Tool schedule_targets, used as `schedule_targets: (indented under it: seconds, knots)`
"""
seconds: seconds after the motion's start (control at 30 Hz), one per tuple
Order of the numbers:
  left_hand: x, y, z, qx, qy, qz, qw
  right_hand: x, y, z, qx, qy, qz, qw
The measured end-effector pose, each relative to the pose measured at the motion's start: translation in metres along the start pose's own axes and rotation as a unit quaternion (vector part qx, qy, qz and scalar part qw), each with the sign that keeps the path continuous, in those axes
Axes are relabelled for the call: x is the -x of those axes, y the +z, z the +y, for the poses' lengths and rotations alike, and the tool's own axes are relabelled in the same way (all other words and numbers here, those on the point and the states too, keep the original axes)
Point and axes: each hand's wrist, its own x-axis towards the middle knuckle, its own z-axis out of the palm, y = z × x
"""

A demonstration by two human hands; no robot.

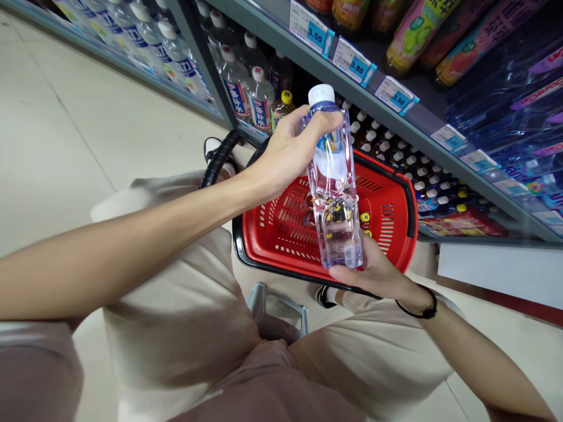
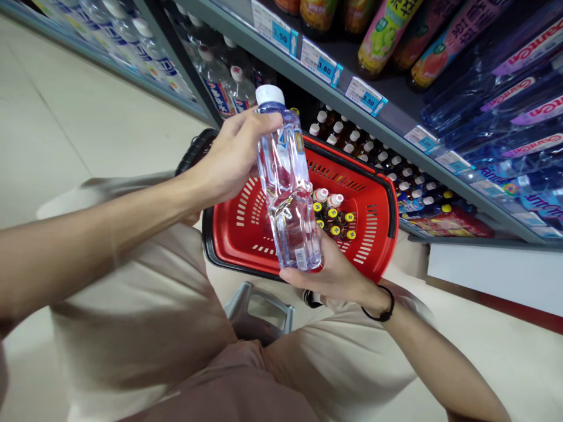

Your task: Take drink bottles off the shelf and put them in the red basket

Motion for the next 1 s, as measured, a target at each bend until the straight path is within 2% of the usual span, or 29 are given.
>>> schedule_targets:
  seconds: [0.07, 0.13, 0.23, 0.33, 0.47, 0.6, 0.67, 0.73, 0.77, 0.87, 1.0]
  knots:
    - [0.000, -0.001, -0.001, 0.012, -0.007, -0.005, 1.000, 0.003, -0.004, 0.002, -0.033, 0.022, -0.016, 0.999]
    - [0.000, -0.003, -0.001, 0.045, -0.021, -0.028, 0.998, 0.005, -0.008, 0.005, -0.103, 0.035, -0.057, 0.992]
    - [-0.001, -0.006, 0.001, 0.094, -0.046, -0.090, 0.990, 0.004, -0.013, 0.006, -0.231, 0.017, -0.118, 0.966]
    - [-0.004, -0.009, 0.002, 0.125, -0.065, -0.113, 0.984, 0.000, -0.013, 0.001, -0.298, 0.018, -0.124, 0.946]
    - [-0.006, -0.010, -0.001, 0.120, -0.072, -0.097, 0.985, -0.008, -0.011, -0.003, -0.280, 0.041, -0.068, 0.957]
    - [-0.002, -0.010, -0.005, 0.067, -0.013, -0.072, 0.995, -0.017, -0.011, 0.007, -0.119, 0.027, 0.051, 0.991]
    - [-0.001, -0.011, -0.008, 0.025, 0.020, -0.063, 0.998, -0.021, -0.011, 0.014, -0.036, 0.003, 0.116, 0.993]
    - [-0.002, -0.011, -0.011, -0.014, 0.045, -0.071, 0.996, -0.023, -0.013, 0.017, -0.024, 0.000, 0.137, 0.990]
    - [-0.003, -0.012, -0.011, -0.025, 0.054, -0.074, 0.995, -0.022, -0.014, 0.018, -0.044, 0.006, 0.123, 0.991]
    - [-0.007, -0.014, -0.010, -0.032, 0.060, -0.071, 0.995, -0.018, -0.018, 0.016, -0.139, 0.017, 0.029, 0.990]
    - [-0.010, -0.013, -0.002, -0.031, 0.033, -0.081, 0.996, -0.013, -0.025, 0.012, -0.257, 0.019, -0.055, 0.965]
